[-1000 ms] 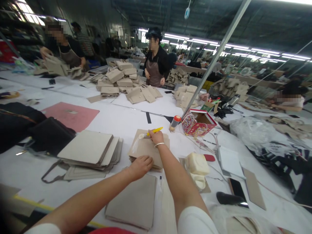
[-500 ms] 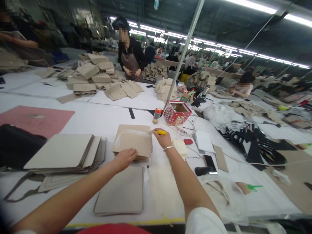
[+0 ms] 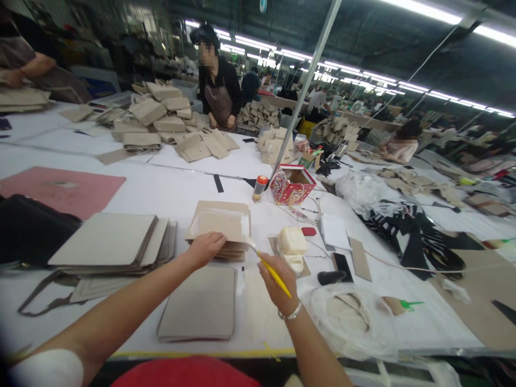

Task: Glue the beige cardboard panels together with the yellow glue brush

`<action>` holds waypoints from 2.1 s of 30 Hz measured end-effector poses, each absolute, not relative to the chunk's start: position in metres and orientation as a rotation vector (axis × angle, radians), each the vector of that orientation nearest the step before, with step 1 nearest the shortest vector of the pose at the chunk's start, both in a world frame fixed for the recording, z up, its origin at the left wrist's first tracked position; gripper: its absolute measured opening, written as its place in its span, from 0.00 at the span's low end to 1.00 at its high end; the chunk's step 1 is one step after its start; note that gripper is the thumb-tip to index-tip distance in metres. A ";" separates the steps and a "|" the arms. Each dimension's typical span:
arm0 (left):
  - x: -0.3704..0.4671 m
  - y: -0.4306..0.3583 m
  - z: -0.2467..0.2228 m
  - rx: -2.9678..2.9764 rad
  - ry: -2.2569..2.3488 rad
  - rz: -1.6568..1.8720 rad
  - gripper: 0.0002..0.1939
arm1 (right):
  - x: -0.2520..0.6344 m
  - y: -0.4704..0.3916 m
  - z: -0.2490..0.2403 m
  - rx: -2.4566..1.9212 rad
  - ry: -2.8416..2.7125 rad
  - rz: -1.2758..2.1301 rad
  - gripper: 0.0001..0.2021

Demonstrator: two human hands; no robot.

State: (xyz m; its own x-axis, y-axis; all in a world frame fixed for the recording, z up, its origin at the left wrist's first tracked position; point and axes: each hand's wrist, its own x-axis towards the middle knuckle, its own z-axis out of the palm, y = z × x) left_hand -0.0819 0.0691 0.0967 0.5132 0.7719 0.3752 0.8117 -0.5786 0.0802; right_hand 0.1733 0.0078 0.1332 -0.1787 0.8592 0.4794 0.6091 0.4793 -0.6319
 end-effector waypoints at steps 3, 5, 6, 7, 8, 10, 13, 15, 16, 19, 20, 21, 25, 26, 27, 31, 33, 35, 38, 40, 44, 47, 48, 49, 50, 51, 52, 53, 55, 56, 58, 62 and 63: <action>-0.097 0.062 0.125 -2.314 -1.587 -1.186 0.09 | 0.170 0.001 0.138 -1.315 -1.509 0.499 0.16; -0.106 0.052 0.144 -1.997 -1.796 -1.706 0.06 | 0.161 0.001 0.136 -1.299 -1.405 0.565 0.15; -0.108 0.045 0.152 -1.844 -1.894 -1.982 0.06 | 0.155 0.002 0.133 -1.280 -1.389 0.591 0.13; -0.109 0.039 0.157 -1.707 -1.970 -2.267 0.07 | 0.147 0.004 0.129 -1.263 -1.389 0.614 0.11; -0.107 0.032 0.160 -1.584 -2.020 -2.551 0.09 | 0.139 0.005 0.126 -1.257 -1.397 0.628 0.11; -0.100 0.019 0.159 -1.390 -2.035 -3.054 0.12 | 0.121 0.009 0.118 -1.279 -1.421 0.624 0.10; -0.085 0.003 0.145 -1.153 -2.003 -3.481 0.14 | 0.102 0.010 0.110 -1.341 -1.425 0.558 0.12; -0.078 -0.009 0.132 -1.063 -2.029 -3.566 0.14 | 0.097 0.007 0.104 -1.361 -1.414 0.522 0.13; -0.077 -0.014 0.126 -1.053 -2.066 -3.566 0.14 | 0.097 0.005 0.101 -1.368 -1.410 0.510 0.13; -0.086 -0.031 0.107 -1.188 -2.242 -3.453 0.15 | 0.104 -0.007 0.086 -1.407 -1.436 0.493 0.13; -0.093 -0.037 0.100 -1.222 -2.312 -3.400 0.17 | 0.109 -0.012 0.079 -1.430 -1.462 0.495 0.13; -0.101 -0.043 0.091 -1.215 -2.382 -3.350 0.19 | 0.114 -0.018 0.072 -1.462 -1.499 0.506 0.13; -0.135 -0.072 0.043 -1.036 -2.805 -2.977 0.20 | 0.134 -0.041 0.039 -1.646 -1.714 0.575 0.13; -0.141 -0.081 0.029 -1.049 -2.935 -2.816 0.20 | 0.137 -0.046 0.031 -1.684 -1.767 0.586 0.14; -0.146 -0.090 0.016 -1.102 -3.053 -2.646 0.19 | 0.139 -0.051 0.023 -1.712 -1.811 0.592 0.14; -0.158 -0.115 -0.025 -1.341 -3.320 -2.157 0.16 | 0.132 -0.057 -0.003 -1.753 -1.838 0.597 0.16; -0.162 -0.119 -0.037 -1.354 -3.377 -2.036 0.15 | 0.122 -0.054 -0.015 -1.760 -1.797 0.609 0.17; -0.166 -0.117 -0.045 -1.327 -3.400 -1.959 0.14 | 0.113 -0.049 -0.028 -1.770 -1.765 0.621 0.17; -0.174 -0.109 -0.055 -1.317 -3.383 -1.879 0.13 | 0.101 -0.038 -0.044 -1.803 -1.777 0.617 0.17; -0.178 -0.102 -0.061 -1.327 -3.363 -1.843 0.12 | 0.097 -0.031 -0.053 -1.819 -1.813 0.602 0.18; -0.182 -0.093 -0.071 -1.334 -3.388 -1.765 0.13 | 0.092 -0.019 -0.067 -1.847 -1.882 0.615 0.18; -0.183 -0.089 -0.076 -1.321 -3.418 -1.719 0.14 | 0.091 -0.013 -0.073 -1.853 -1.924 0.634 0.18; -0.183 -0.088 -0.077 -1.316 -3.423 -1.711 0.13 | 0.090 -0.012 -0.074 -1.853 -1.933 0.632 0.19; -0.183 -0.087 -0.079 -1.312 -3.426 -1.706 0.13 | 0.090 -0.011 -0.074 -1.854 -1.942 0.631 0.18; -0.184 -0.087 -0.080 -1.309 -3.431 -1.702 0.13 | 0.089 -0.010 -0.074 -1.858 -1.950 0.627 0.18; -0.184 -0.086 -0.081 -1.306 -3.436 -1.700 0.13 | 0.089 -0.009 -0.074 -1.864 -1.960 0.620 0.18; -0.184 -0.086 -0.082 -1.299 -3.441 -1.701 0.13 | 0.088 -0.009 -0.073 -1.869 -1.970 0.612 0.18; -0.184 -0.085 -0.083 -1.287 -3.448 -1.703 0.12 | 0.087 -0.009 -0.073 -1.872 -1.982 0.605 0.18; -0.183 -0.085 -0.084 -1.247 -3.465 -1.709 0.12 | 0.086 -0.008 -0.072 -1.873 -1.992 0.588 0.18; -0.183 -0.085 -0.084 -1.231 -3.470 -1.718 0.12 | 0.086 -0.008 -0.072 -1.876 -1.987 0.583 0.18; -0.183 -0.084 -0.084 -1.210 -3.476 -1.740 0.12 | 0.086 -0.008 -0.072 -1.897 -1.955 0.582 0.19; -0.181 -0.085 -0.079 -1.188 -3.497 -1.759 0.12 | 0.086 -0.009 -0.070 -1.972 -1.870 0.576 0.18; -0.181 -0.085 -0.078 -1.186 -3.501 -1.753 0.12 | 0.086 -0.010 -0.069 -1.981 -1.859 0.583 0.18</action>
